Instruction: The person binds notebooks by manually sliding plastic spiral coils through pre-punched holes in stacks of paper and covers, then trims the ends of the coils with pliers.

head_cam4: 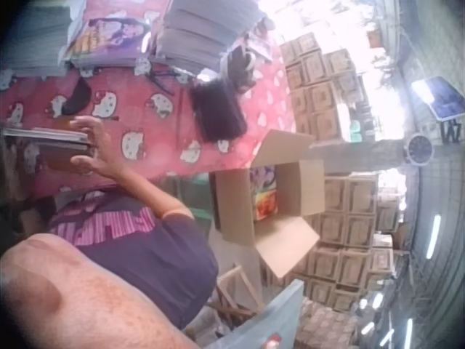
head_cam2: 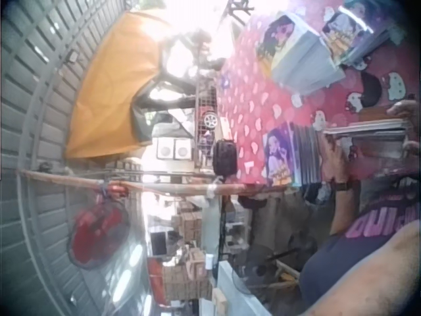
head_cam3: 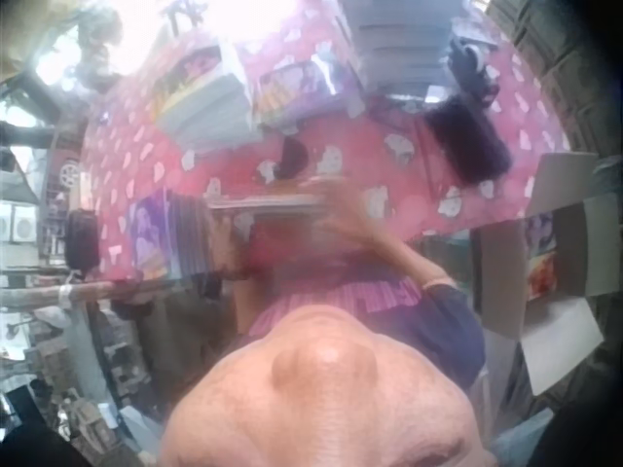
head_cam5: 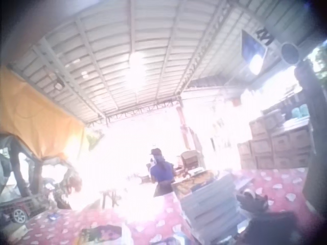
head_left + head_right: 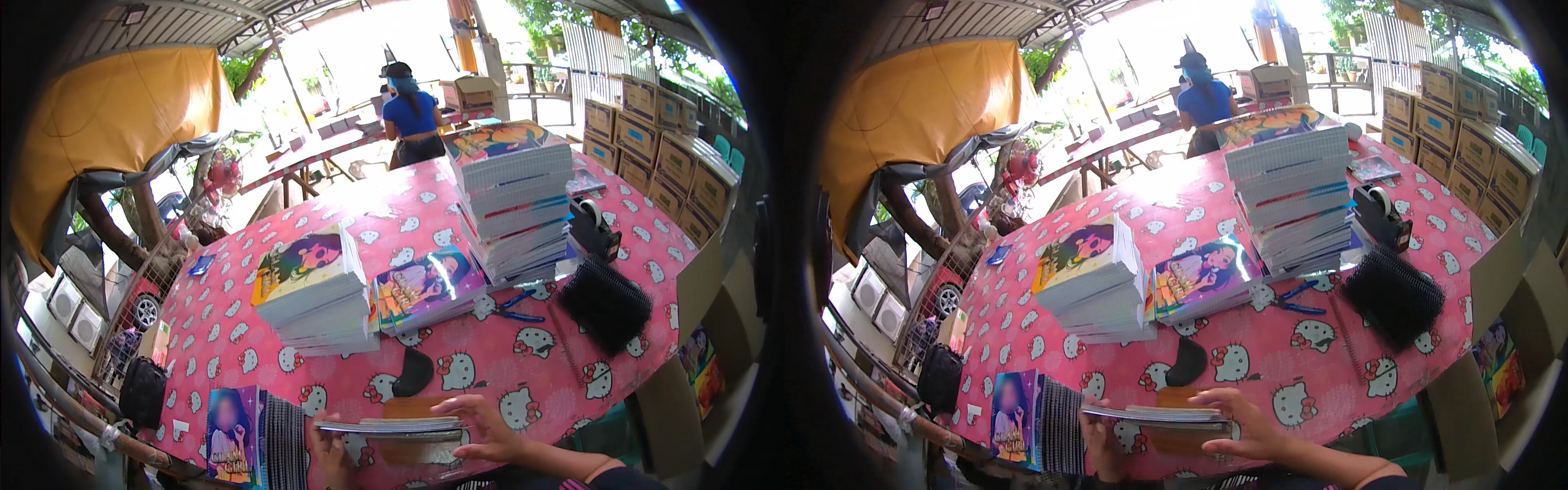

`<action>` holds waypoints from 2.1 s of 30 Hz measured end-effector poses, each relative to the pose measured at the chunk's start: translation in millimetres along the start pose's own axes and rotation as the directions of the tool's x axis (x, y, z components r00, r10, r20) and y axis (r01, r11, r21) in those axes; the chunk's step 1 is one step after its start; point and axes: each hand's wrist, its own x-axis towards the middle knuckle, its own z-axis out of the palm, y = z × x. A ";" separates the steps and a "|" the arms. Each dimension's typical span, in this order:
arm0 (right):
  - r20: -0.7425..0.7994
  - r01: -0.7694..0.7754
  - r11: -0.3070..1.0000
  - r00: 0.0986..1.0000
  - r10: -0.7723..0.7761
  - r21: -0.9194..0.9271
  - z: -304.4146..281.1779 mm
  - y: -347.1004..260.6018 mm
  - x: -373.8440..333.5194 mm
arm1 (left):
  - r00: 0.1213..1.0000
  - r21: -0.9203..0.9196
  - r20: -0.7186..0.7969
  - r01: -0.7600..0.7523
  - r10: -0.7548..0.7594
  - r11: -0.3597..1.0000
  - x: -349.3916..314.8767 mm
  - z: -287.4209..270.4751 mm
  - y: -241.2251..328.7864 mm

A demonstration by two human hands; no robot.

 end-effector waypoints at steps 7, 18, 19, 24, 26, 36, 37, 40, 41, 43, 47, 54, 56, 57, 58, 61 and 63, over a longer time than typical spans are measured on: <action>-0.308 -0.082 0.996 0.947 0.092 0.046 21.3 13.7 4.8 | 0.979 0.056 -0.190 -0.059 0.069 0.997 19.6 35.1 -32.2; -0.469 -0.476 0.069 0.813 -0.346 -0.877 -184.7 42.3 -18.0 | 0.977 -0.041 -0.198 0.068 -0.075 0.997 8.0 29.7 -21.8; -0.495 -0.507 0.023 0.829 -0.260 -0.861 -193.2 51.8 -25.8 | 0.987 -0.019 -0.160 0.032 -0.035 0.999 6.1 24.5 -37.0; -0.569 -0.568 0.043 0.819 -0.069 -0.822 -223.7 75.4 -41.4 | 0.974 -0.078 -0.221 0.042 -0.058 0.996 13.0 38.6 -31.4; -0.512 -0.511 0.062 0.838 -0.186 -0.858 -226.2 67.7 -36.9 | 0.969 -0.078 -0.223 0.089 -0.105 0.993 13.4 42.4 -20.9; -0.370 -0.434 0.600 0.899 0.235 -0.672 -104.8 -66.5 12.6 | 0.896 0.781 0.375 -0.443 0.237 0.441 -15.4 111.6 28.2; -0.255 -0.385 0.702 0.923 0.289 -0.599 -93.0 -69.6 14.8 | 0.880 0.781 0.435 -0.474 0.191 0.406 -14.7 118.9 25.1; -0.016 -0.203 0.810 0.972 0.233 -0.550 -72.9 -67.5 15.4 | 0.835 0.760 0.527 -0.546 0.158 0.352 -8.9 129.8 10.5; 0.048 -0.130 0.817 0.981 0.189 -0.561 -68.8 -63.1 16.2 | 0.836 0.765 0.525 -0.545 0.159 0.342 -8.2 130.5 9.5; 0.039 -0.082 0.830 0.992 0.124 -0.552 -66.6 -55.6 16.5 | 0.840 0.775 0.518 -0.541 0.162 0.325 -7.9 131.8 8.5; 0.022 -0.159 0.843 0.980 0.198 -0.515 -66.9 -53.1 15.1 | 0.834 0.771 0.525 -0.550 0.169 0.322 -12.5 137.5 7.6; 0.094 -0.121 0.852 0.976 0.195 -0.509 -70.5 -46.4 19.2 | 0.773 0.589 0.626 -0.554 0.102 0.588 6.4 123.4 19.6; 0.135 -0.173 0.862 0.954 0.266 -0.477 -72.2 -47.2 18.2 | 0.759 0.542 0.639 -0.558 0.124 0.628 7.3 118.5 20.9; 0.156 -0.200 0.865 0.941 0.300 -0.461 -72.2 -48.2 18.3 | 0.761 0.540 0.634 -0.561 0.135 0.627 6.9 117.9 20.7; 0.162 -0.201 0.864 0.939 0.305 -0.461 -71.2 -49.5 19.4 | 0.763 0.538 0.629 -0.563 0.146 0.627 6.1 118.2 19.8; 0.198 -0.156 0.865 0.940 0.279 -0.476 -70.3 -53.4 24.0 | 0.770 0.530 0.618 -0.557 0.158 0.639 4.8 117.5 20.2; 0.254 -0.056 0.863 0.945 0.209 -0.503 -73.5 -55.3 26.9 | 0.773 0.527 0.614 -0.553 0.160 0.646 3.8 117.4 21.2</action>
